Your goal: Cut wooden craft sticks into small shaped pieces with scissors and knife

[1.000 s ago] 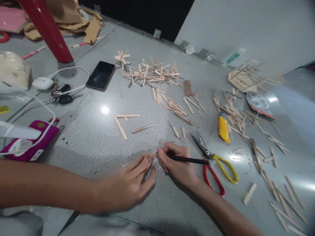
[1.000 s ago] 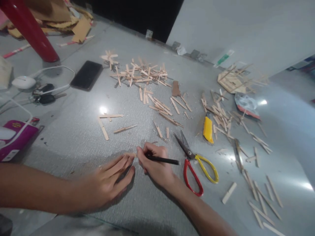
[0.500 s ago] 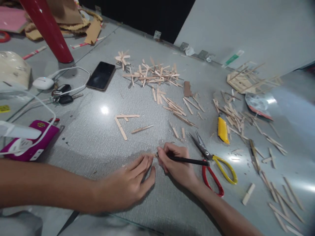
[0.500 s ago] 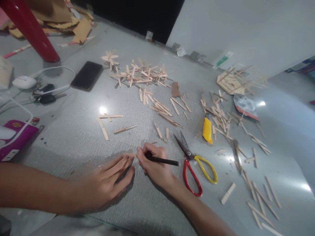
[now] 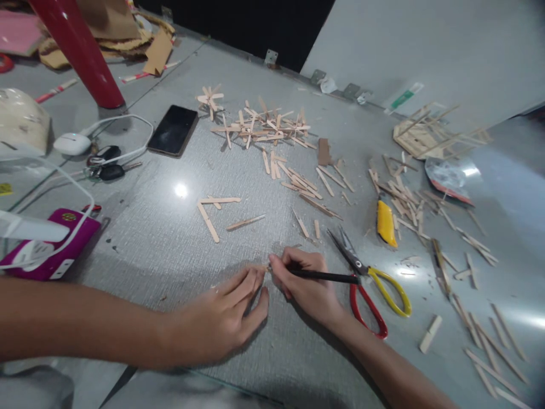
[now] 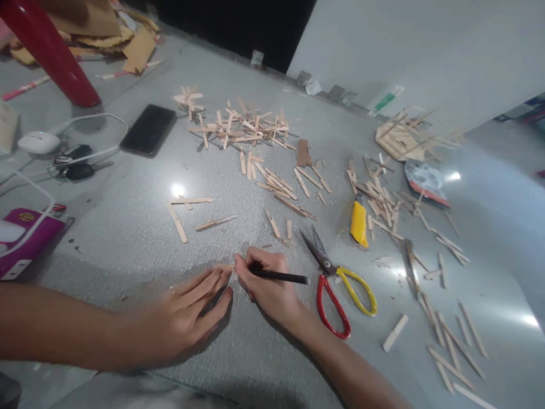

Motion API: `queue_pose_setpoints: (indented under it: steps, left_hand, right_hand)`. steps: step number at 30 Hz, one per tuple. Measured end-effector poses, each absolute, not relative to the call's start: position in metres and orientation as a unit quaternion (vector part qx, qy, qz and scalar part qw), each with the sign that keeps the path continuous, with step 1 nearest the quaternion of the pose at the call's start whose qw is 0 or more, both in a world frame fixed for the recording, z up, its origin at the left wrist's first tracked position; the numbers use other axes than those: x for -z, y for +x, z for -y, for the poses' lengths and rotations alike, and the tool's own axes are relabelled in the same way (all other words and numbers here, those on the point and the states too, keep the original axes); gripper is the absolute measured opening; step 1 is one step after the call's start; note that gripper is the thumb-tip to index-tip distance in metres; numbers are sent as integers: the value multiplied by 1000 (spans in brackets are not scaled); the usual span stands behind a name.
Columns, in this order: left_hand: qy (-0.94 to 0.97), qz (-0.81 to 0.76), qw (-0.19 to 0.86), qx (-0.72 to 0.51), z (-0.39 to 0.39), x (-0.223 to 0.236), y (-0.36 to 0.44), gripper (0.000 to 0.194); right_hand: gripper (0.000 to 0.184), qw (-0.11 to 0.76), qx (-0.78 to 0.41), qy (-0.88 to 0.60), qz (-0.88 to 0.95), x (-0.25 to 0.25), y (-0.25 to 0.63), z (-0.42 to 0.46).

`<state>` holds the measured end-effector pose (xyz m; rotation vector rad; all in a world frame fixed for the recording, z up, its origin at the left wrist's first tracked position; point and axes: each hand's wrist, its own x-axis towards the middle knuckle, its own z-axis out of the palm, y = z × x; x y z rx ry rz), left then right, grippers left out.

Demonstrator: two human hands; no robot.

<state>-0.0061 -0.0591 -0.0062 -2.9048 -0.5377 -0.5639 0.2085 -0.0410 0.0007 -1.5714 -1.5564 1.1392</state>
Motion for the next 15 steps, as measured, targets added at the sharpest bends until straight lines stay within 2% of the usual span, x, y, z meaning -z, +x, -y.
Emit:
queue_pose_setpoints:
  steps: [15]
  left_hand:
    - [-967,169,65,181,58,4,-7,40]
  right_hand:
    - [50,310,-423,-597,607,-2,209,40]
